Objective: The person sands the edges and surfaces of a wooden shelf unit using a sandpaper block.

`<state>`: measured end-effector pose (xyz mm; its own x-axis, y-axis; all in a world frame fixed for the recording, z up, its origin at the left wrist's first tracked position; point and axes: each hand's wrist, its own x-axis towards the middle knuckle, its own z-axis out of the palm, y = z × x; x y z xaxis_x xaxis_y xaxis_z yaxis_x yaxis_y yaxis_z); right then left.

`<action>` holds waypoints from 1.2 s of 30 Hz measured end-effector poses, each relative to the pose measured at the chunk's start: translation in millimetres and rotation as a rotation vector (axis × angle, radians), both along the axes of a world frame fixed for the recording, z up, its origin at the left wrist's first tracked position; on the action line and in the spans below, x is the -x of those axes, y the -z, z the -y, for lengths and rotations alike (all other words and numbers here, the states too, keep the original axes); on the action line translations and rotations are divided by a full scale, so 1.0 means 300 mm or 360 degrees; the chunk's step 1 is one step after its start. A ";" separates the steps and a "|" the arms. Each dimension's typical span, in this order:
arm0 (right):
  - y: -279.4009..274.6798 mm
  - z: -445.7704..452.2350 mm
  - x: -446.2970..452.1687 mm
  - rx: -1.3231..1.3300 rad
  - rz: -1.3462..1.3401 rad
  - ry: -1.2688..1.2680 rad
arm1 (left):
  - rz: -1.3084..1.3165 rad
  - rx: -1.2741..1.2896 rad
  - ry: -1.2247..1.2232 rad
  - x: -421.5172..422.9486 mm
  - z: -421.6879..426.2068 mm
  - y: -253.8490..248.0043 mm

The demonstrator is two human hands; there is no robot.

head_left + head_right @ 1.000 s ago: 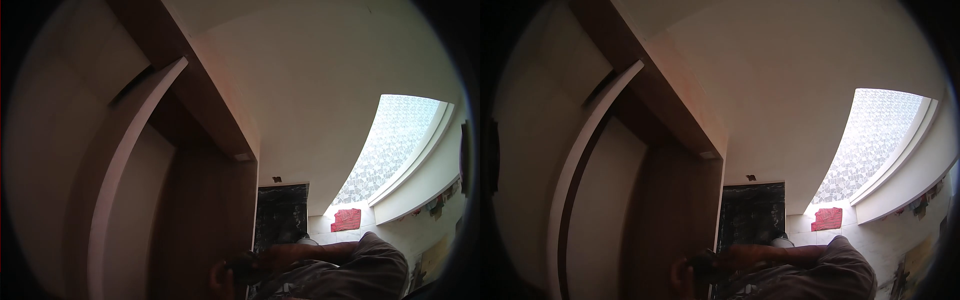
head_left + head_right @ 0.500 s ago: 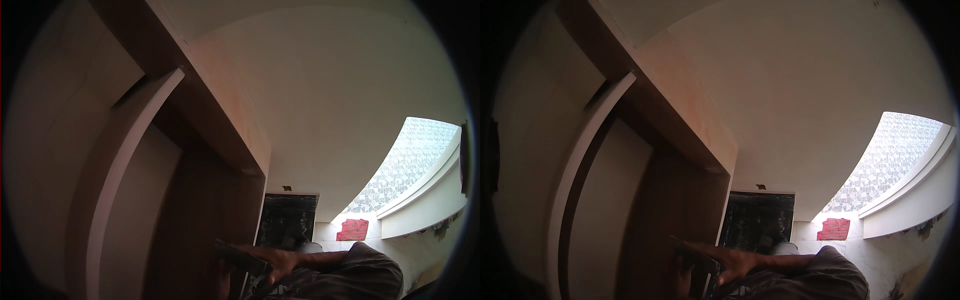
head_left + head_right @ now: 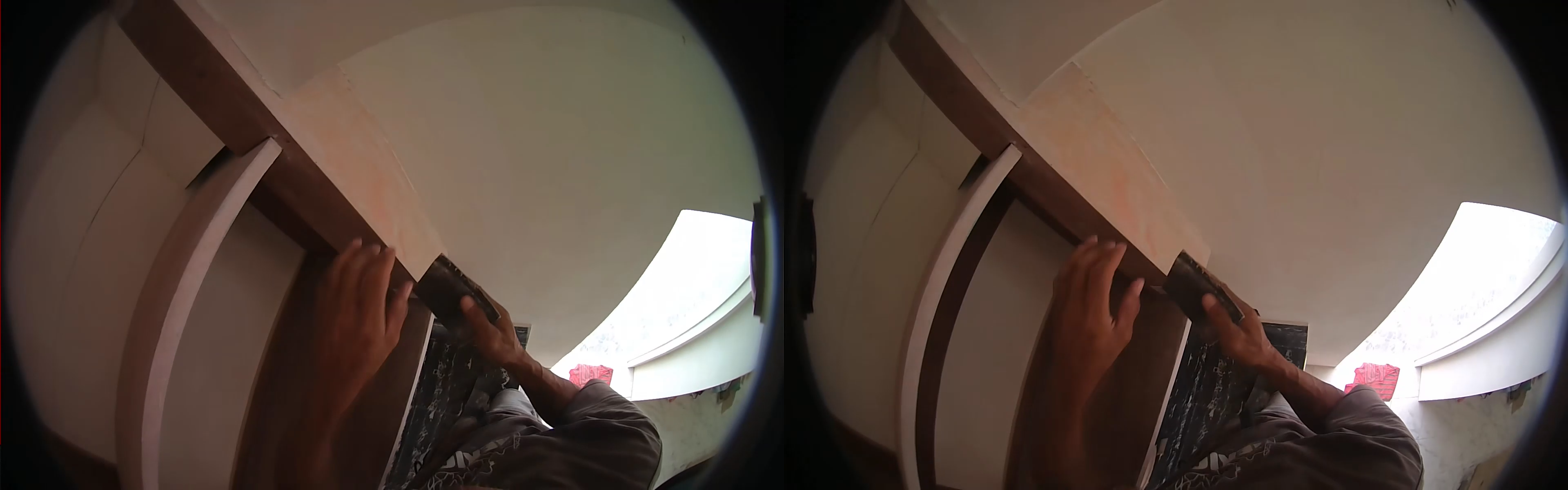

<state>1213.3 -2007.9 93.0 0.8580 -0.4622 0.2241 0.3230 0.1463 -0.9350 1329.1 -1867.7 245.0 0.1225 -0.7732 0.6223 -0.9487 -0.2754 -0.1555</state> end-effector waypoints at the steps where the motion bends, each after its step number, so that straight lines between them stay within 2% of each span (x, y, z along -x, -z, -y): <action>1: 0.004 0.014 -0.004 -0.0032 -0.0091 0.0025 | 0.0168 -0.0077 0.0014 -0.010 0.065 -0.040; 5: 0.055 0.023 -0.039 0.0018 -0.0198 0.0120 | 0.0824 -0.0193 -0.0314 -0.090 0.274 -0.152; 8: 0.080 0.011 -0.062 0.0211 0.0102 0.0333 | 0.1138 -0.0203 -0.0793 -0.178 0.370 -0.228; 11: 0.092 0.022 -0.075 0.0303 0.0124 0.0428 | 0.1369 -0.0352 -0.1120 -0.228 0.386 -0.263; 15: 0.057 0.058 -0.045 0.0095 -0.0179 0.0263 | 0.1339 -0.0613 -0.1067 -0.217 0.363 -0.156; 17: 0.057 0.077 -0.058 0.0141 -0.0161 0.0308 | 0.1294 -0.0816 -0.0993 -0.209 0.342 -0.070; 20: 0.064 0.116 -0.116 0.0420 0.0084 0.0483 | 0.1167 -0.0908 -0.0540 -0.238 0.261 0.008; 23: -0.034 0.188 -0.222 0.1033 0.0621 0.0819 | 0.0781 -0.0896 0.0009 -0.226 0.176 -0.026; 26: -0.176 0.255 -0.418 0.1509 0.0927 0.0957 | 0.0369 -0.0179 0.0517 -0.322 0.026 0.012; 28: -0.261 0.244 -0.514 0.1689 0.1026 0.0914 | 0.0035 0.0466 0.0337 -0.392 -0.043 0.086; 31: -0.323 0.206 -0.572 0.1753 0.1129 0.0744 | -0.0761 0.1282 0.0099 -0.464 -0.001 0.091; 33: -0.266 0.178 -0.597 0.1620 0.1192 0.0666 | -0.1101 0.1365 0.0217 -0.554 0.034 0.111; 36: -0.100 0.178 -0.596 0.1754 0.1127 0.0679 | -0.1552 0.1471 0.0453 -0.604 0.128 0.110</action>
<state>1392.1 -2061.3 123.0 0.2460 0.0421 0.9683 0.6066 -0.7859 -0.1200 1510.2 -1906.1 211.9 0.7115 -0.1998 0.6737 -0.6073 0.3074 0.7326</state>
